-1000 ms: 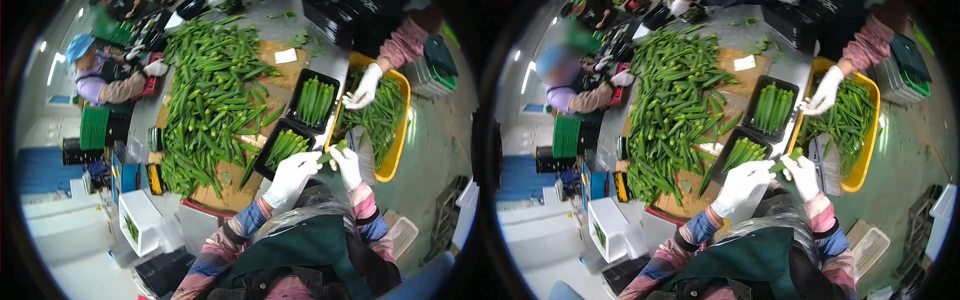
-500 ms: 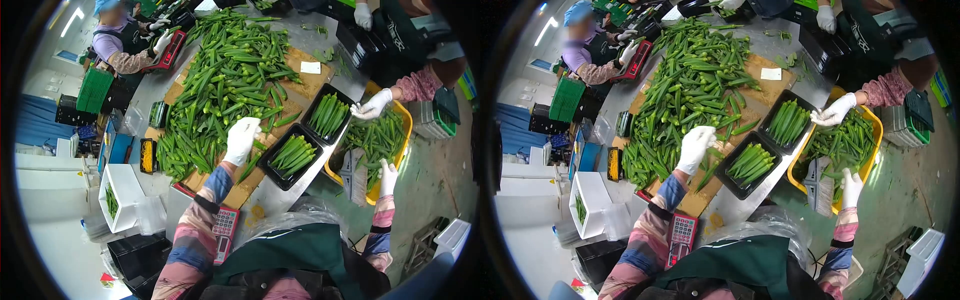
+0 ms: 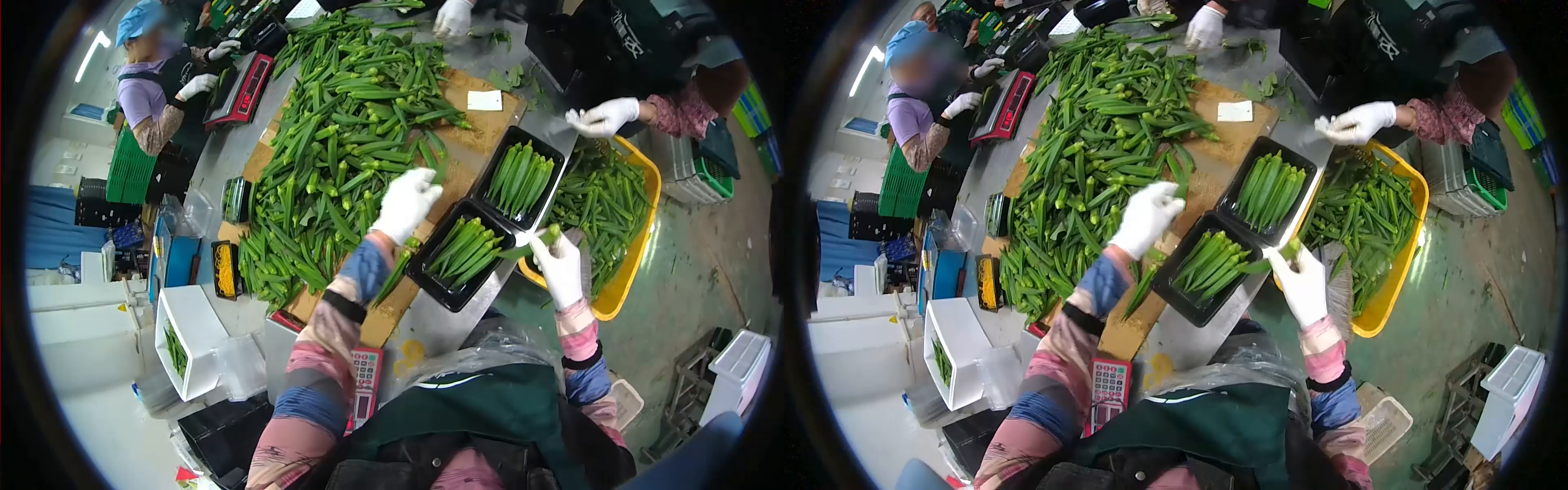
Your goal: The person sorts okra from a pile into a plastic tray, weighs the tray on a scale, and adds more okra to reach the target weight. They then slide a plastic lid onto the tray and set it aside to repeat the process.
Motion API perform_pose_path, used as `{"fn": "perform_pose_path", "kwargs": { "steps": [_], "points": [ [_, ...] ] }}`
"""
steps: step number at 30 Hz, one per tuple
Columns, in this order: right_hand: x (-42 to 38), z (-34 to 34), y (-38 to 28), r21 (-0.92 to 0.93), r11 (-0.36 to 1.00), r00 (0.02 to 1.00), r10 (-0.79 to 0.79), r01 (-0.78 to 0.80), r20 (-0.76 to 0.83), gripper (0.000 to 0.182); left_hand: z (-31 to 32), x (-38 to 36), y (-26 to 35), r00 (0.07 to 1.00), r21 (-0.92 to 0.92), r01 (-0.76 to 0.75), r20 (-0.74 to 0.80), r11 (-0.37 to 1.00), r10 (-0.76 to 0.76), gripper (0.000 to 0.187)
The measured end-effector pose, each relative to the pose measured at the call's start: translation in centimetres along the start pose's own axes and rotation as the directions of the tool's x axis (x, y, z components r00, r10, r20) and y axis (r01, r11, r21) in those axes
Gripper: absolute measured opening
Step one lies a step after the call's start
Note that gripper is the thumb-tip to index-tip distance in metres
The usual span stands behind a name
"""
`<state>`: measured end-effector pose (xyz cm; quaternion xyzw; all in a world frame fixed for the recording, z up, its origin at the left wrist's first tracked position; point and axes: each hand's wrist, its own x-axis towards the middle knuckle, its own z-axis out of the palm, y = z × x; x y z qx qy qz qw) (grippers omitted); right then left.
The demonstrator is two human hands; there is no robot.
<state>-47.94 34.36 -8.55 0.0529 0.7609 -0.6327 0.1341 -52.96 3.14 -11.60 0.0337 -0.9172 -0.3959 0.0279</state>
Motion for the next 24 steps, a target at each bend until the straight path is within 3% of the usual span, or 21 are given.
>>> {"fn": "perform_pose_path", "kwargs": {
  "steps": [1,2,3,4,5,6,7,8,9,12,13,17,20,24],
  "points": [
    [0.3,0.8,-0.5,0.054,0.998,0.999,0.027,-0.029,0.033,0.014,-1.8,-0.7,-0.3,0.986,-0.264,0.164,0.021,0.950,-0.164,0.039],
    [0.6,2.1,-0.8,0.037,0.998,0.998,0.041,-0.044,0.056,0.015,-5.5,-1.7,3.3,0.948,-0.477,0.318,0.132,0.820,-0.291,0.038],
    [0.9,4.0,-1.1,0.062,0.996,0.991,-0.067,0.060,0.119,0.018,-7.6,-2.6,3.9,0.936,-0.483,0.340,0.087,0.807,-0.342,0.036],
    [1.1,5.7,-1.3,-0.024,0.999,0.976,0.026,-0.022,0.218,0.024,-9.5,-4.0,4.4,0.930,-0.523,0.331,0.041,0.786,-0.365,0.037],
    [0.7,8.4,-2.1,-0.055,0.996,0.968,-0.051,0.066,0.246,0.029,-10.9,-5.5,4.5,0.923,-0.561,0.314,-0.008,0.766,-0.385,0.039],
    [1.1,11.1,-0.3,-0.122,0.991,0.939,-0.013,0.059,0.344,0.035,-12.2,-7.1,4.3,0.927,-0.676,0.282,0.008,0.681,-0.376,0.041],
    [0.5,13.4,-1.4,-0.144,0.989,0.884,0.058,0.011,0.463,0.027,-13.1,-8.6,4.1,0.931,-0.776,0.241,0.015,0.583,-0.365,0.043],
    [0.4,16.2,0.2,-0.034,0.999,0.831,0.018,0.001,0.556,0.028,-13.6,-9.9,3.8,0.941,-0.843,0.220,0.051,0.490,-0.335,0.046],
    [0.0,18.3,-0.1,-0.028,0.995,0.766,0.092,-0.096,0.637,0.036,-14.1,-11.1,4.5,0.928,-0.888,0.231,0.078,0.398,-0.364,0.047],
    [-1.8,20.0,-2.6,0.011,1.000,0.702,0.006,-0.020,0.712,0.059,-13.8,-14.4,5.3,0.921,-0.950,0.151,0.034,0.274,-0.387,0.050],
    [-1.9,19.8,-3.2,0.074,0.997,0.686,-0.039,-0.022,0.726,0.051,-13.5,-15.2,5.5,0.903,-0.954,0.168,0.048,0.248,-0.428,0.050],
    [-2.4,18.0,-5.4,0.246,0.963,0.689,-0.105,-0.109,0.718,0.043,-10.2,-16.8,5.2,0.891,-0.952,0.118,-0.024,0.283,-0.453,0.043],
    [-2.5,15.6,-4.6,0.118,0.992,0.752,-0.118,0.054,0.649,0.035,-6.6,-17.5,6.7,0.911,-0.942,0.104,-0.038,0.318,-0.410,0.039],
    [-2.6,10.6,-1.6,0.150,0.977,0.763,0.018,-0.149,0.647,0.025,-2.8,-18.3,9.0,0.880,-0.863,0.236,-0.005,0.446,-0.474,0.037]
  ]
}}
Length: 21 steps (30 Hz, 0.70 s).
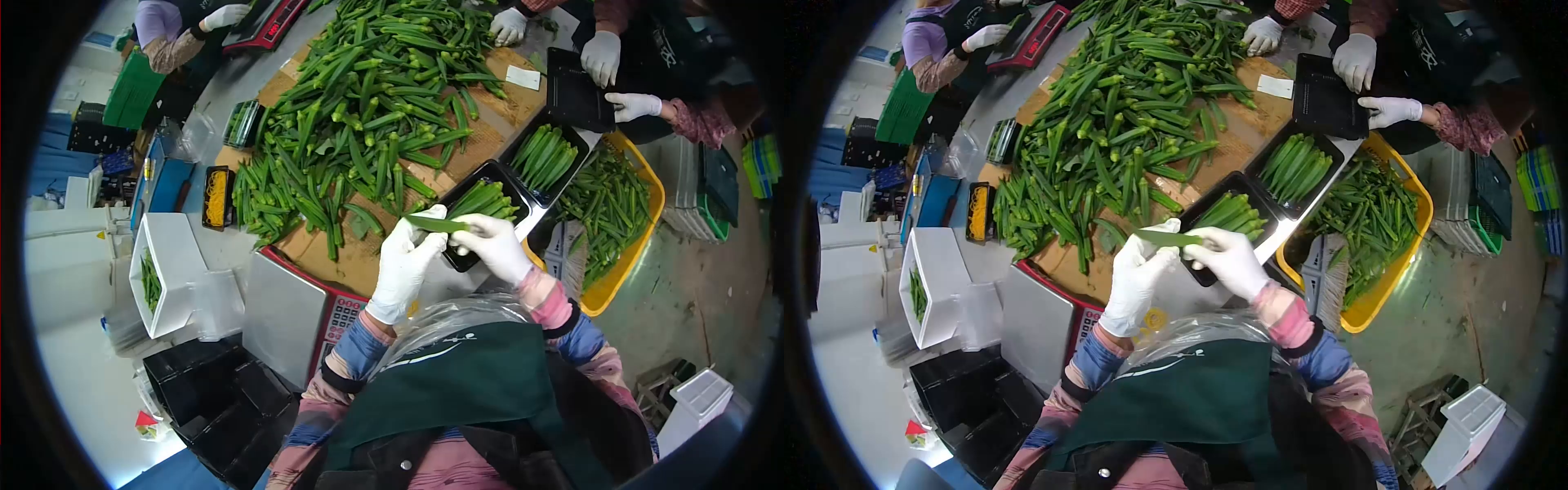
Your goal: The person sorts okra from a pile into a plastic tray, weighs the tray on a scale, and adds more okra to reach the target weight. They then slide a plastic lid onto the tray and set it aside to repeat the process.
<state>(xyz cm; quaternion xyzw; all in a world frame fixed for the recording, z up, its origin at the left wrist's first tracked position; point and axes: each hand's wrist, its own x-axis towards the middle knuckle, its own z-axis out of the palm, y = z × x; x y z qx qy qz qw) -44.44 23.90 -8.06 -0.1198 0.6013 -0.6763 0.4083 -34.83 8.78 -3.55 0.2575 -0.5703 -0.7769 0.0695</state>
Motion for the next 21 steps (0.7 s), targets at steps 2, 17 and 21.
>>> {"fn": "perform_pose_path", "kwargs": {
  "steps": [2,17,21],
  "points": [
    [-1.6,-2.9,-0.5,-0.056,0.998,0.987,-0.003,-0.007,-0.162,0.028,-1.2,0.2,-1.9,0.998,0.072,-0.063,-0.023,0.995,0.065,0.037],
    [-2.5,-6.5,4.3,-0.397,0.918,0.927,-0.146,-0.003,-0.346,0.032,-14.0,2.4,-7.1,0.853,0.277,0.181,-0.522,0.944,-0.010,0.011],
    [-1.2,-5.3,3.6,-0.700,0.710,0.950,-0.159,-0.079,-0.268,0.041,-10.7,3.8,-8.0,0.815,0.720,0.264,-0.522,0.642,0.252,0.047]
  ]
}}
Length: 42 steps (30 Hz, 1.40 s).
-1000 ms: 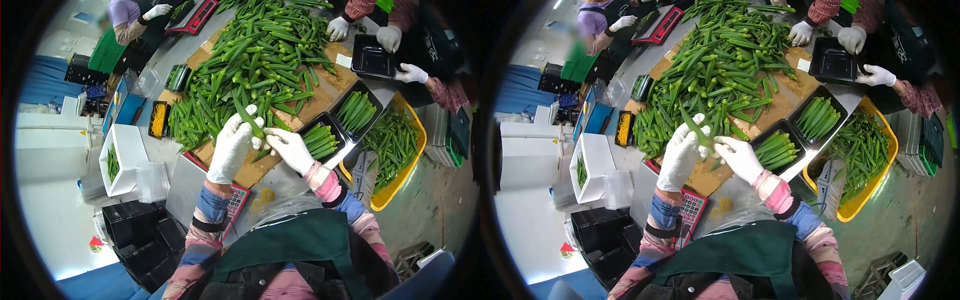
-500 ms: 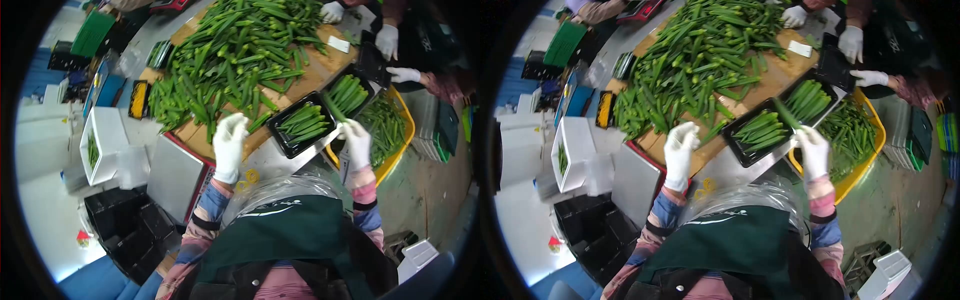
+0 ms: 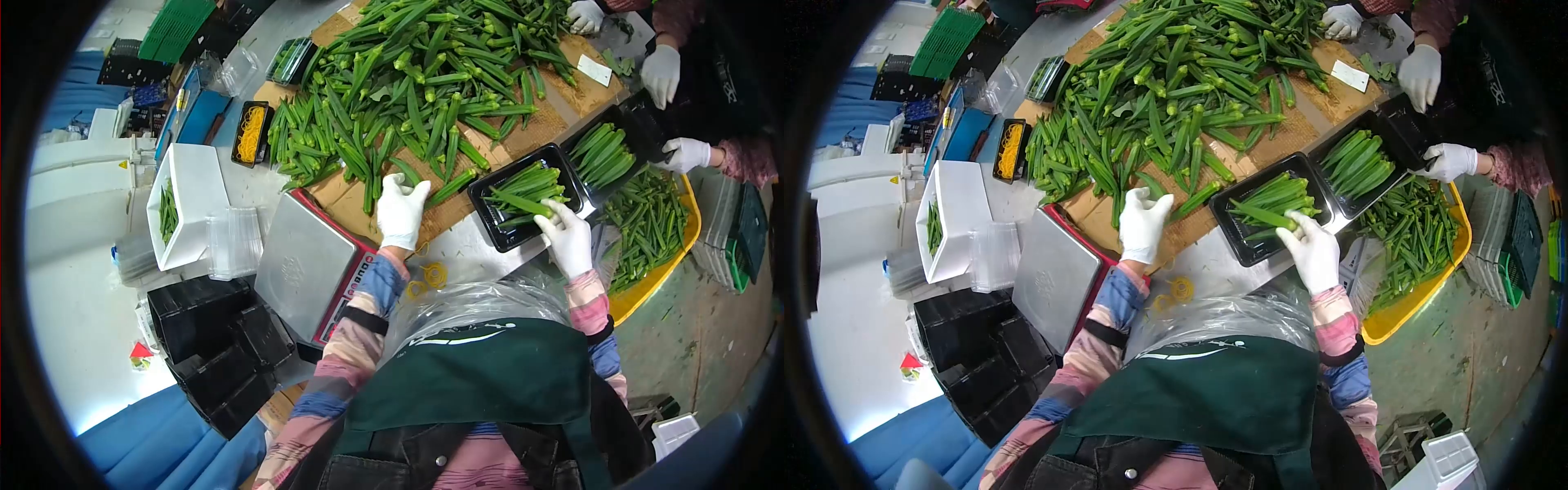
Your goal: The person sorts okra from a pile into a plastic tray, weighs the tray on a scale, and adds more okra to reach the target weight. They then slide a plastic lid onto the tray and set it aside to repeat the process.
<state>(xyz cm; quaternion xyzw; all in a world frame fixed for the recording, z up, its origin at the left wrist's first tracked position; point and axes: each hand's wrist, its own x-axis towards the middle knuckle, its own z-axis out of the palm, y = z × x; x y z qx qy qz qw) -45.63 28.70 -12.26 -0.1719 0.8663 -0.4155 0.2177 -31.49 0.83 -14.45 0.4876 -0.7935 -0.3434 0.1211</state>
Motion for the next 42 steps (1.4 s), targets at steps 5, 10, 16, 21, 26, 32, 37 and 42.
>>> {"fn": "perform_pose_path", "kwargs": {
  "steps": [5,10,16,21,26,32,37,42],
  "points": [
    [0.4,-0.3,-2.7,-0.060,0.998,0.999,-0.016,0.013,-0.049,0.041,0.8,0.5,-0.2,1.000,-0.041,-0.004,-0.017,0.999,0.003,0.053],
    [1.7,1.0,-5.7,0.401,0.916,0.993,-0.072,0.029,0.094,0.034,-2.5,-1.0,5.5,0.952,-0.668,0.188,0.305,0.720,0.035,0.028],
    [5.4,2.6,-9.1,0.732,0.680,0.994,-0.050,-0.036,0.096,0.052,-0.7,-3.3,12.4,0.921,-0.584,-0.171,0.191,0.793,0.339,0.032],
    [6.8,0.4,-7.6,0.763,0.644,0.997,-0.015,-0.053,0.082,0.039,0.1,-2.7,14.5,0.797,-0.415,-0.462,0.193,0.784,0.572,0.037],
    [7.4,-2.2,-7.2,0.814,0.575,0.989,-0.047,-0.087,0.139,0.043,0.9,-1.4,16.8,0.787,-0.710,0.308,0.565,0.633,0.250,0.042],
    [8.1,-1.9,-6.7,0.893,0.449,0.994,-0.074,-0.042,0.084,0.052,3.2,-1.9,17.4,0.861,-0.776,0.179,0.421,0.605,0.286,0.038],
    [8.6,-2.1,-6.2,0.917,0.393,0.994,-0.061,-0.063,0.095,0.052,4.4,-2.5,17.8,0.880,-0.815,-0.011,0.267,0.579,0.393,0.043],
    [9.1,-1.8,-5.6,0.937,0.339,0.995,-0.026,-0.080,0.094,0.048,5.1,-2.7,17.8,0.871,-0.779,-0.131,0.205,0.613,0.447,0.044]
  ]
}}
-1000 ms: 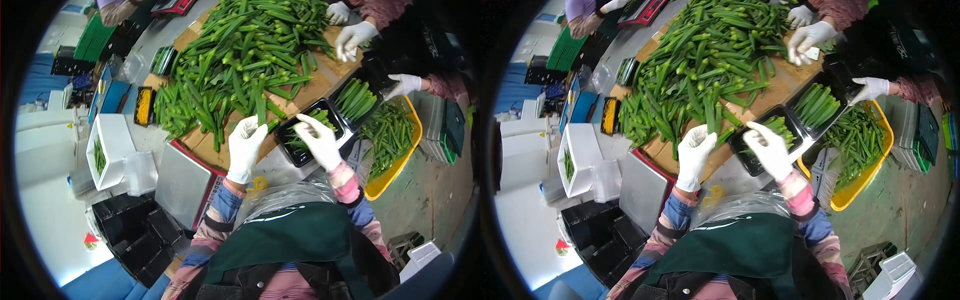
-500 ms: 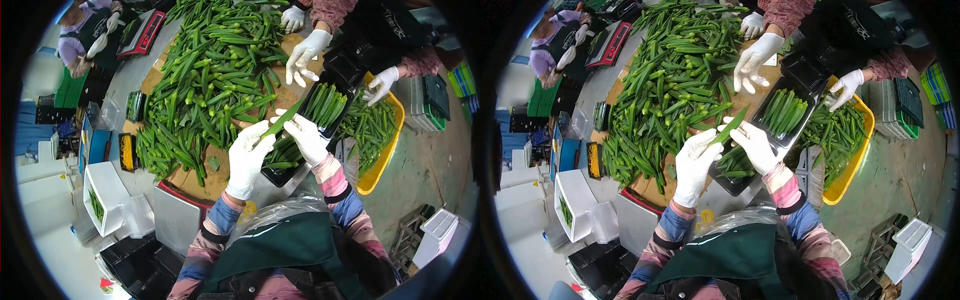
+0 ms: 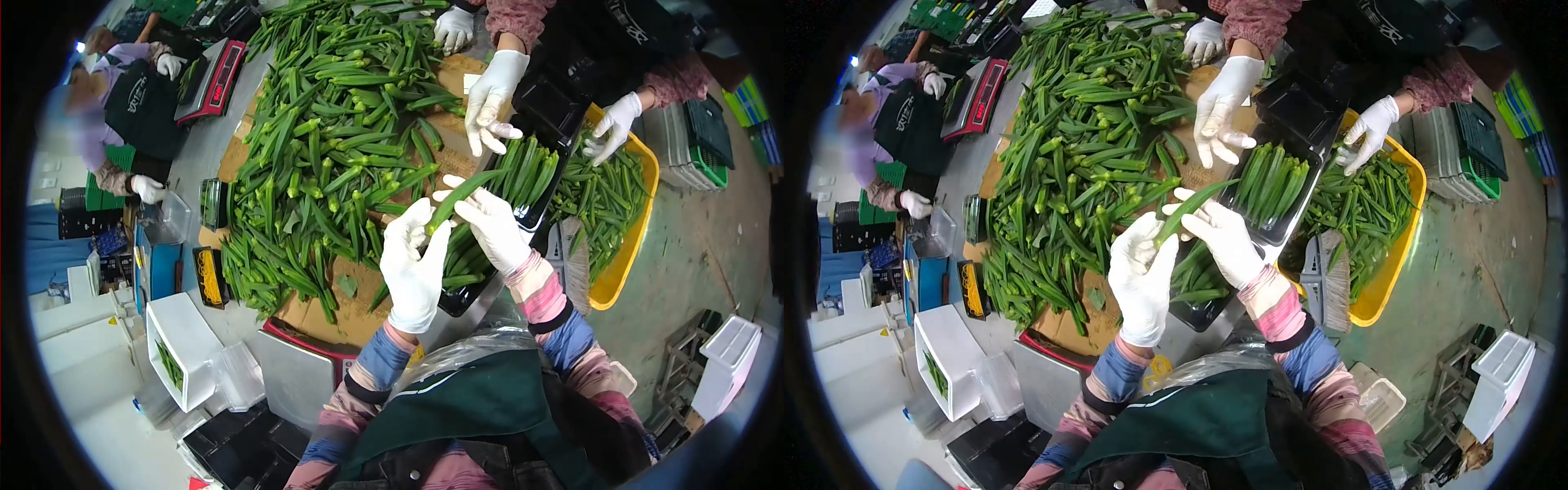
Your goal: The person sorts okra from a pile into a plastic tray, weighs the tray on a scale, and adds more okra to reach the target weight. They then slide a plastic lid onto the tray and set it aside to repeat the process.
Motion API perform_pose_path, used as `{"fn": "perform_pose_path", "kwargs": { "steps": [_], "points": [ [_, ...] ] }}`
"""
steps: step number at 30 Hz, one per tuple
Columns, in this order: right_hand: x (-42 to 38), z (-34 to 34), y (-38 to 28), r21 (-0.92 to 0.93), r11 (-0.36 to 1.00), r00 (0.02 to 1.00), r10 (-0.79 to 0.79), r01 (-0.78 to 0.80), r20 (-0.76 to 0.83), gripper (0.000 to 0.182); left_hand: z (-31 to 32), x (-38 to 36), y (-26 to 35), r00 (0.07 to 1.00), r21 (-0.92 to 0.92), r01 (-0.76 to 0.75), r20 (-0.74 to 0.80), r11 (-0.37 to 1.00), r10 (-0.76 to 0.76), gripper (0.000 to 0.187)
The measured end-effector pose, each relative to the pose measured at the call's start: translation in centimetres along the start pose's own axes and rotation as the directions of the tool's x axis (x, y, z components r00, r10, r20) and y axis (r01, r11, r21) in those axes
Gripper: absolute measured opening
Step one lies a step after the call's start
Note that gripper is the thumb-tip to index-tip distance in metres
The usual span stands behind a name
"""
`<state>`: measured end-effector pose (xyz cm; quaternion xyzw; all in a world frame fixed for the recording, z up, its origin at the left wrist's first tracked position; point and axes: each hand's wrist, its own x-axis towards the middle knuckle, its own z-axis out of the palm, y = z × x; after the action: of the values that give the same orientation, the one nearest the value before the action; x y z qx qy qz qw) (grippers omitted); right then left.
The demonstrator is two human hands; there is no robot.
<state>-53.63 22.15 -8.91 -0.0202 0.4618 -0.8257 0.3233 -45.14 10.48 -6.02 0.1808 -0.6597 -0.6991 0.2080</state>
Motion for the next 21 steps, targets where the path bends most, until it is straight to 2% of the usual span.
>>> {"fn": "perform_pose_path", "kwargs": {
  "steps": [4,7,10,15,16,19,20,21],
  "points": [
    [0.5,0.1,0.3,0.008,1.000,0.998,-0.015,0.016,-0.058,0.044,0.5,0.4,-0.2,0.996,0.126,-0.084,0.008,0.988,0.084,0.043],
    [0.6,0.2,-0.2,-0.007,1.000,0.996,-0.011,0.010,-0.093,0.042,0.6,0.4,-0.8,0.996,0.207,-0.086,-0.001,0.975,0.088,0.043],
    [0.7,-0.4,0.2,0.075,0.997,0.996,-0.018,0.025,-0.091,0.041,1.0,0.3,-0.5,0.997,0.159,-0.075,0.005,0.984,0.075,0.043],
    [0.8,0.1,-0.5,-0.016,1.000,0.992,-0.023,0.022,-0.121,0.042,1.4,0.7,-0.4,1.000,0.058,0.026,-0.018,0.998,-0.025,0.042],
    [0.9,0.2,-0.6,-0.045,0.999,0.991,-0.022,0.016,-0.132,0.043,1.6,0.8,-0.2,0.999,0.051,0.052,-0.017,0.997,-0.051,0.042],
    [1.2,0.0,-0.6,0.043,0.999,0.993,-0.025,0.030,-0.113,0.045,1.6,1.1,0.1,1.000,0.152,0.021,-0.007,0.988,-0.020,0.042],
    [1.1,0.1,-0.7,0.079,0.996,0.994,-0.021,0.030,-0.110,0.045,1.6,0.8,0.1,0.999,0.132,0.036,-0.013,0.991,-0.035,0.042],
    [1.0,0.1,-0.8,0.035,0.999,0.992,-0.021,0.026,-0.120,0.044,1.6,0.9,0.2,0.999,0.110,0.044,-0.016,0.993,-0.043,0.042]
  ]
}}
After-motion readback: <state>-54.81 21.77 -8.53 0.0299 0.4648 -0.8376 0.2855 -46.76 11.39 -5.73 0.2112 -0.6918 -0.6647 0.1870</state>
